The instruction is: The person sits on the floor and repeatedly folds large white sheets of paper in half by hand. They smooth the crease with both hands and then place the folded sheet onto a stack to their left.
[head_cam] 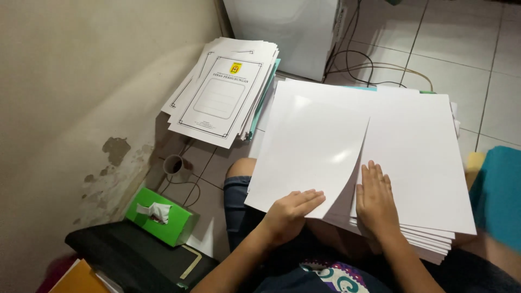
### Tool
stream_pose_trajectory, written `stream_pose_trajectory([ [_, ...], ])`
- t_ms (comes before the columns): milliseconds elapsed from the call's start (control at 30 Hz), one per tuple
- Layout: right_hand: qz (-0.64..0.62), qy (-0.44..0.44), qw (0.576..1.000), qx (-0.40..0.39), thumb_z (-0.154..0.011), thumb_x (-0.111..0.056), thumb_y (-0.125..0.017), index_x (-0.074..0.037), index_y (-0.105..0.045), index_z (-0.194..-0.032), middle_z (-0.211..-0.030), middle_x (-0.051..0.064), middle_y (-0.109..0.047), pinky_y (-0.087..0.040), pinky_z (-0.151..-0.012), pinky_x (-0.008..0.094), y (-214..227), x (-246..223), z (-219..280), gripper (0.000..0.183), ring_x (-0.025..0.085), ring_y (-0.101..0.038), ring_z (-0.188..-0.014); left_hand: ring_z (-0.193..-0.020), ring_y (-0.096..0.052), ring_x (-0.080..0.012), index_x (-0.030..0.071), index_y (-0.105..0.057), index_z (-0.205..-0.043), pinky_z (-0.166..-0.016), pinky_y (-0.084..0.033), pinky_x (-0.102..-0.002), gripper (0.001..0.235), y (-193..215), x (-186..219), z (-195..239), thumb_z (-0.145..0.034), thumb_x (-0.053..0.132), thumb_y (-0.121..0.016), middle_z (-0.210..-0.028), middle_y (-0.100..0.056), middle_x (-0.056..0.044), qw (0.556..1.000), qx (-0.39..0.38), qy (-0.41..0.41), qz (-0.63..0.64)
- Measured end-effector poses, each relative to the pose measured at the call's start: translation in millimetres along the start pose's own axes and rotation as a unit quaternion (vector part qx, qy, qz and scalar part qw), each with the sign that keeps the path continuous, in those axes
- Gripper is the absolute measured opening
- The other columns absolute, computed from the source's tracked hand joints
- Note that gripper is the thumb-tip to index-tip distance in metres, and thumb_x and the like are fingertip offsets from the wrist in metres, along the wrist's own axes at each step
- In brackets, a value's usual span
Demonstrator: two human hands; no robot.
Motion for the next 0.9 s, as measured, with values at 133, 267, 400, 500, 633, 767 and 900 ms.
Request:
stream_pose_trajectory([
  [133, 0.060, 0.018, 0.998, 0.001, -0.099, -0.017, -0.033, 0.003, -0.029, -0.157, -0.169, 0.021, -0.024, -0.011, -0.129, 0.048, 8.9, -16.1, 4.6, 0.062, 0.034, -0.020, -0.157, -0.096, -0.060, -0.0302, 0.003, -0.059, -0.110, -0.088, -0.047, -0.041, 0.034, 63.7, -70.2, 30.2, -0.109, 0.027, -0.035, -0.104, -0.060, -0.015, 0.921, 0.314, 0.205, 0.103],
  [267, 0.046, -0.026, 0.998, -0.030, -0.102, -0.020, -0.030, -0.002, -0.027, -0.159, -0.170, 0.019, -0.020, -0.009, -0.128, 0.048, 14.4, -26.1, 2.9, 0.060, 0.033, -0.016, -0.157, -0.120, -0.065, -0.0290, -0.003, -0.066, -0.126, -0.106, -0.052, -0.037, 0.046, 98.3, -145.4, 99.6, -0.096, 0.032, -0.066, -0.126, -0.067, -0.022, 0.546, 0.710, 0.418, 0.148],
  [400, 0.060, -0.049, 0.995, -0.058, -0.102, -0.021, -0.025, -0.005, -0.021, -0.161, -0.172, 0.015, -0.013, -0.004, -0.129, 0.044, 14.8, -31.5, 2.0, 0.061, 0.028, -0.010, -0.159, -0.105, -0.069, -0.0264, 0.000, -0.066, -0.115, -0.094, -0.056, -0.036, 0.045, 148.9, -200.0, 102.0, -0.095, 0.040, -0.063, -0.112, -0.072, -0.017, 0.519, 0.718, 0.444, 0.133],
  [500, 0.054, -0.061, 0.995, -0.060, -0.102, -0.021, -0.026, -0.006, -0.021, -0.161, -0.172, 0.015, -0.014, -0.004, -0.129, 0.044, 12.7, -28.7, 3.3, 0.061, 0.028, -0.010, -0.159, -0.133, -0.062, -0.0299, 0.002, -0.057, -0.128, -0.106, -0.052, -0.039, 0.065, 157.1, -264.4, 106.8, -0.093, 0.056, -0.050, -0.146, -0.063, -0.010, 0.498, 0.653, 0.538, 0.191],
  [633, 0.062, -0.047, 0.996, -0.044, -0.102, -0.020, -0.027, -0.005, -0.022, -0.161, -0.171, 0.016, -0.015, -0.005, -0.129, 0.044, 12.0, -27.4, 1.6, 0.061, 0.029, -0.011, -0.159, -0.127, -0.058, -0.0415, 0.010, -0.032, -0.154, -0.096, -0.052, -0.054, 0.069, 169.0, -335.6, 125.7, -0.096, 0.040, -0.057, -0.151, -0.047, -0.017, 0.530, 0.614, 0.580, 0.081],
  [767, 0.071, -0.043, 0.996, -0.043, -0.103, -0.021, -0.026, -0.004, -0.022, -0.161, -0.171, 0.016, -0.016, -0.006, -0.129, 0.044, 15.0, -31.2, 2.3, 0.061, 0.029, -0.012, -0.158, -0.161, -0.008, -0.0459, 0.008, 0.006, -0.165, -0.130, -0.017, -0.058, 0.104, 180.9, -329.5, 115.8, -0.103, 0.018, -0.077, -0.174, -0.001, -0.023, 0.631, 0.521, 0.535, -0.210],
  [900, 0.060, -0.040, 0.997, -0.039, -0.102, -0.020, -0.027, -0.004, -0.024, -0.161, -0.171, 0.018, -0.017, -0.007, -0.129, 0.045, 15.9, -32.6, 2.8, 0.061, 0.030, -0.013, -0.158, -0.155, -0.003, -0.0506, 0.012, -0.041, -0.158, -0.118, -0.017, -0.077, 0.075, 141.5, -249.1, 44.8, -0.095, 0.029, -0.078, -0.169, -0.012, -0.024, 0.777, 0.359, 0.449, -0.256],
])
Point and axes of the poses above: each hand's wrist, its own z-axis away from the middle knuckle, its own y-axis out of the back of the hand, x = y × z, the point moved 8 cm from there along -z, towards the middle knuckle
